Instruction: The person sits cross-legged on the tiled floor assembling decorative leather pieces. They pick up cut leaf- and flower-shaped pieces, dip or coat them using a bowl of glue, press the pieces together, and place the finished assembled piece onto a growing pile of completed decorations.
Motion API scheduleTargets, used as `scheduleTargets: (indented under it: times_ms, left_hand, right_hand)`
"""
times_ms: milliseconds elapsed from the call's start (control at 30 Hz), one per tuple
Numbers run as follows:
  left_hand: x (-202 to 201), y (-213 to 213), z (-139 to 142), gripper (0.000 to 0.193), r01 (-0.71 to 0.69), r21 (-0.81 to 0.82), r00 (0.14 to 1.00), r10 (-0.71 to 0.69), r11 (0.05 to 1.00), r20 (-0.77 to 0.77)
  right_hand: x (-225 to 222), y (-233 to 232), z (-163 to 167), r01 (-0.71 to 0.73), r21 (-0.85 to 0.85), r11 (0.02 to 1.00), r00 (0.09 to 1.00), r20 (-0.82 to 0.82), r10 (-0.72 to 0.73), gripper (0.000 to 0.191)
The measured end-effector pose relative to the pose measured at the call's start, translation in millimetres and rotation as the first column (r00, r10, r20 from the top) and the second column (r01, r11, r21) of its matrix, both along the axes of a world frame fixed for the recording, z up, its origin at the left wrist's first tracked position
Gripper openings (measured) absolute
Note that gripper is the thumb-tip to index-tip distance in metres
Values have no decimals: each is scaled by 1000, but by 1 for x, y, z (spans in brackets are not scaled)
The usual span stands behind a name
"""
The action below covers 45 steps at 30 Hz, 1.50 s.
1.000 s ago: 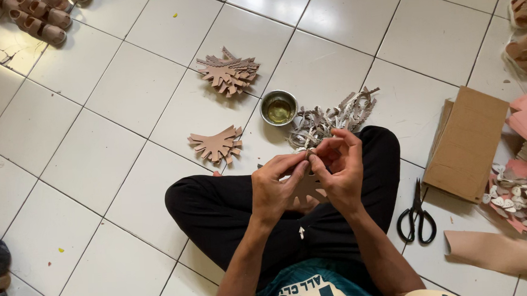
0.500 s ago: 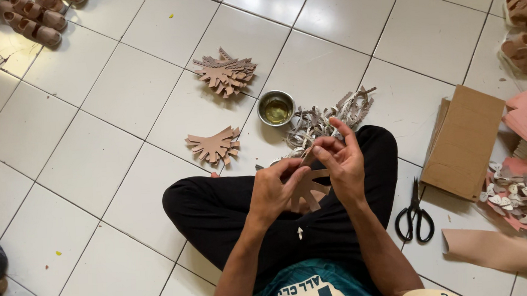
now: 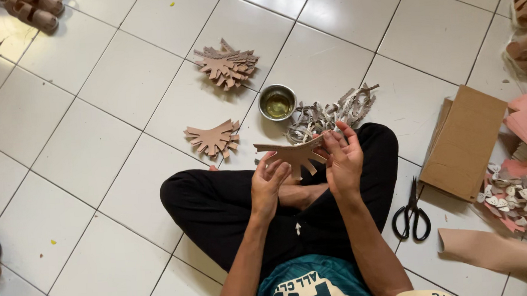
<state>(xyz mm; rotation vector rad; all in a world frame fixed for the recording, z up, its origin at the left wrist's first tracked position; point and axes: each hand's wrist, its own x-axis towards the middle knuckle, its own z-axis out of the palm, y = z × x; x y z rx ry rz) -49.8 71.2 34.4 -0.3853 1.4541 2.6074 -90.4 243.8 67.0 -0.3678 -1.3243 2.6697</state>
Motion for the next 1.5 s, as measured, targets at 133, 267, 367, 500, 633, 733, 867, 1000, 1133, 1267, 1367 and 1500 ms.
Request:
scheduleTargets:
  times_ms: [133, 267, 367, 500, 633, 733, 867, 1000, 1133, 1267, 1367, 1500]
  left_hand:
    - [-1, 0, -9, 50, -86, -92, 994, 80, 992, -71]
    - [0, -3, 2, 42, -48, -187, 996, 32, 981, -88]
    - [2, -1, 11, 39, -56, -213, 996, 41, 975, -75]
    - [-8, -8, 31, 34, -148, -284, 965, 76, 947, -249]
    - [-77, -46, 65, 40, -206, -468, 940, 42, 859, -338]
    - [-165, -94, 77, 57, -226, -461, 931, 50, 858, -363]
    - [-210, -157, 40, 76, -247, -891, 963, 199, 382, -181]
    - [-157, -174, -23, 78, 167, -986, 930, 329, 24, 165]
    - [-134, -171, -48, 81, 432, -898, 850, 370, -83, 375]
    - [-144, -167, -47, 31, 461, -871, 836, 411, -169, 362]
    - [-150, -167, -43, 18, 368, -898, 884, 390, -242, 258]
    - [-140, -167, -42, 8, 261, -924, 919, 365, -280, 149]
  right_hand:
    - [7, -7, -17, -123, -39, 992, 991, 51, 125, 63]
    - [10, -16, -30, -171, 63, 983, 983, 84, 165, 74]
    - [10, -21, -33, -149, 83, 985, 988, 61, 144, 77]
    - [12, -17, -25, -190, 120, 974, 981, -28, 194, 83]
    - [9, -7, -21, -235, 84, 968, 971, -26, 238, 81]
    - [10, -7, -29, -246, 107, 963, 969, 12, 246, 77]
    - [20, -8, -46, -290, 142, 946, 957, 58, 285, 75]
    - [10, -6, -56, -324, 228, 918, 946, 87, 312, 75]
    - [-23, -15, -66, -387, 481, 786, 919, 130, 373, 81]
    - [-72, -24, -80, -360, 869, 339, 883, 200, 425, 100]
    - [-106, -34, -91, -85, 988, -131, 856, 140, 498, 101]
    - [-137, -46, -93, -218, 884, -414, 815, 398, 421, 92]
